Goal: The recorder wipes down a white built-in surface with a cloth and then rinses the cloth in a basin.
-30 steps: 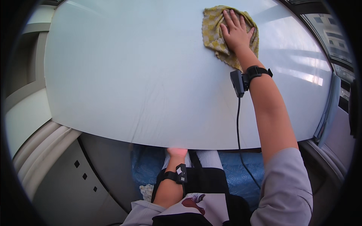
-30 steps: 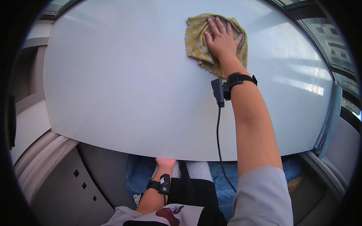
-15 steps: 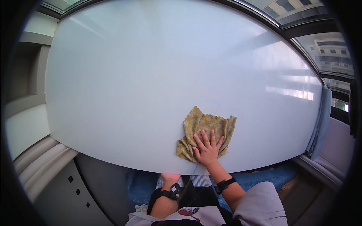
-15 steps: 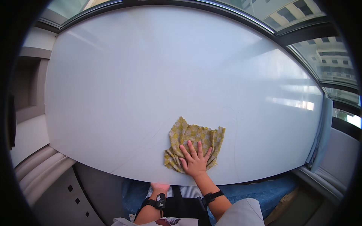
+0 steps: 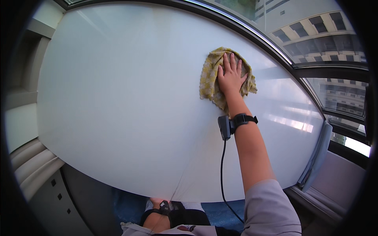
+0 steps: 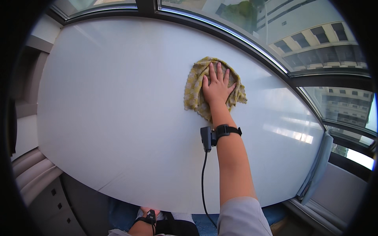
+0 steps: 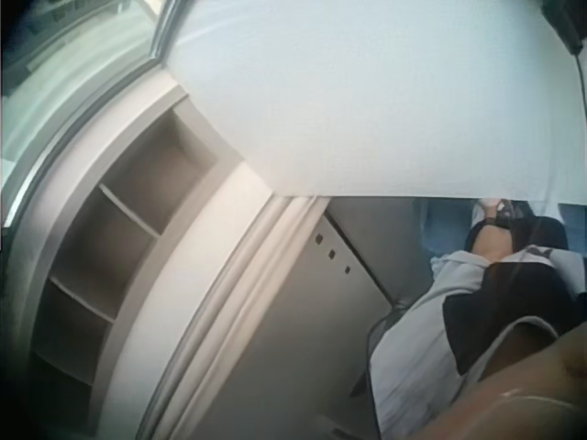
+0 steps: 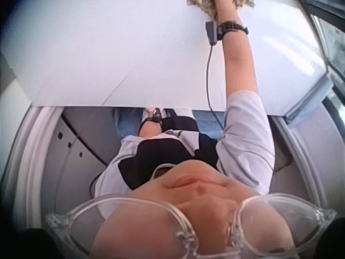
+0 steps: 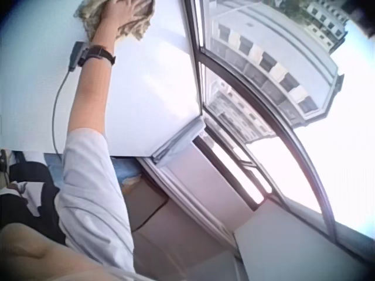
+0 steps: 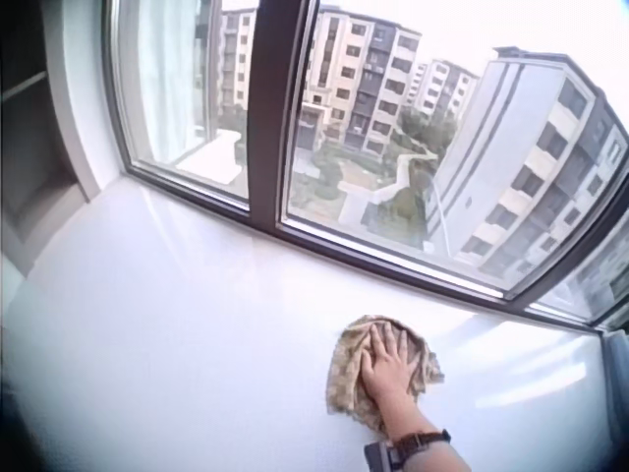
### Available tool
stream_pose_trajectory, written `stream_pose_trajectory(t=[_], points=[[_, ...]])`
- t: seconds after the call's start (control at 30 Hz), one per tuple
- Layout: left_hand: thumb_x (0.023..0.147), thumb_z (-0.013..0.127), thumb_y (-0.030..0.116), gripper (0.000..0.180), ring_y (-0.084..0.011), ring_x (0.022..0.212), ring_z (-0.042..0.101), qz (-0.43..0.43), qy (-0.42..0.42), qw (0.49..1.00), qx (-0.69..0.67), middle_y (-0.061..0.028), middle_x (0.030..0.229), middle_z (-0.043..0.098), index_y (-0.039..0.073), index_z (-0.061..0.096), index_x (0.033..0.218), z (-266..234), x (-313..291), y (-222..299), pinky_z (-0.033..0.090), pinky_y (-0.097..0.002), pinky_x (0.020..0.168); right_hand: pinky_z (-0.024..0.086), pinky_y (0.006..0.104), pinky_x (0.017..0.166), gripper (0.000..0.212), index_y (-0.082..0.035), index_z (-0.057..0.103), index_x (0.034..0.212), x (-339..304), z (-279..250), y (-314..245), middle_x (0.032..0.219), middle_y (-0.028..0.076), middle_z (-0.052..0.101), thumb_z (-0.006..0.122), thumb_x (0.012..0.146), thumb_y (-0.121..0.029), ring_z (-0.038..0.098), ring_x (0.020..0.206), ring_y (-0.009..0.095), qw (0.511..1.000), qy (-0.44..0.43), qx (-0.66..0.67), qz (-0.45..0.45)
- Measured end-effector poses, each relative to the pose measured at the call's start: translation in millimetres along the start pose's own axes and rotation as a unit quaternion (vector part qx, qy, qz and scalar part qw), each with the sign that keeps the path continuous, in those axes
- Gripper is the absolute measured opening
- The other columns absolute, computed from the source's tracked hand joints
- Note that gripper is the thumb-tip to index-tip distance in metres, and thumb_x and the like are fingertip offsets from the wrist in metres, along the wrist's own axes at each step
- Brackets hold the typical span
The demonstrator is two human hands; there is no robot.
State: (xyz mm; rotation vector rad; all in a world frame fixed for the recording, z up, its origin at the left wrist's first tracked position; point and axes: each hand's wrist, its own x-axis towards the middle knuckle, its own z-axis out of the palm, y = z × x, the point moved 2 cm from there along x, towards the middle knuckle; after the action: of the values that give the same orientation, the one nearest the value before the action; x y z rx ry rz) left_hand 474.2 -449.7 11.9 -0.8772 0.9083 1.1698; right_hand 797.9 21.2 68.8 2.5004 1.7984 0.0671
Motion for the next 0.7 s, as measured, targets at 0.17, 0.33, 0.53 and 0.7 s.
stream_pose_trajectory(t=[0.17, 0.33, 0.53, 0.7], points=[[0.088, 0.039, 0.051, 0.057, -0.0323, 0.119, 0.046, 0.008, 0.017, 1.000, 0.002, -0.0098, 0.129, 0.051, 0.010, 0.050, 0.126, -4, 3, 3, 0.035, -0.0508, 0.101, 0.007, 0.0654, 0.107, 0.053, -0.042, 0.026, 0.143, 90, 6, 13, 0.153, -0.009, 0.020, 0.035, 0.092, -0.051, 0.016, 0.142, 0.024, 0.999, 0.029, 0.015, 0.001], [0.089, 0.039, 0.050, 0.056, -0.0322, 0.119, 0.046, 0.015, 0.028, 0.999, 0.014, -0.0095, 0.129, 0.051, 0.010, 0.050, 0.126, -15, -4, 9, 0.035, -0.0506, 0.101, 0.007, 0.0666, 0.106, 0.052, -0.043, 0.027, 0.143, 111, 17, 19, 0.152, -0.007, 0.025, 0.033, 0.092, -0.053, 0.018, 0.141, 0.025, 0.998, 0.059, 0.023, -0.019], [0.089, 0.038, 0.049, 0.055, -0.0320, 0.119, 0.046, 0.006, 0.026, 0.999, 0.033, -0.0092, 0.128, 0.051, 0.010, 0.051, 0.126, -17, 0, 5, 0.035, -0.0503, 0.101, 0.006, 0.0627, 0.109, 0.052, -0.041, 0.024, 0.144, 81, 28, 39, 0.153, -0.006, 0.020, 0.030, 0.093, -0.054, 0.017, 0.142, 0.025, 0.998, 0.054, 0.011, -0.028], [0.089, 0.038, 0.049, 0.054, -0.0319, 0.119, 0.046, 0.005, 0.021, 0.999, 0.046, -0.0089, 0.128, 0.052, 0.010, 0.051, 0.125, -28, 2, 6, 0.035, -0.0501, 0.101, 0.008, 0.0605, 0.110, 0.054, -0.038, 0.025, 0.145, -32, 30, 58, 0.153, -0.004, 0.023, 0.034, 0.094, -0.051, 0.018, 0.141, 0.026, 0.996, 0.066, 0.015, -0.052]])
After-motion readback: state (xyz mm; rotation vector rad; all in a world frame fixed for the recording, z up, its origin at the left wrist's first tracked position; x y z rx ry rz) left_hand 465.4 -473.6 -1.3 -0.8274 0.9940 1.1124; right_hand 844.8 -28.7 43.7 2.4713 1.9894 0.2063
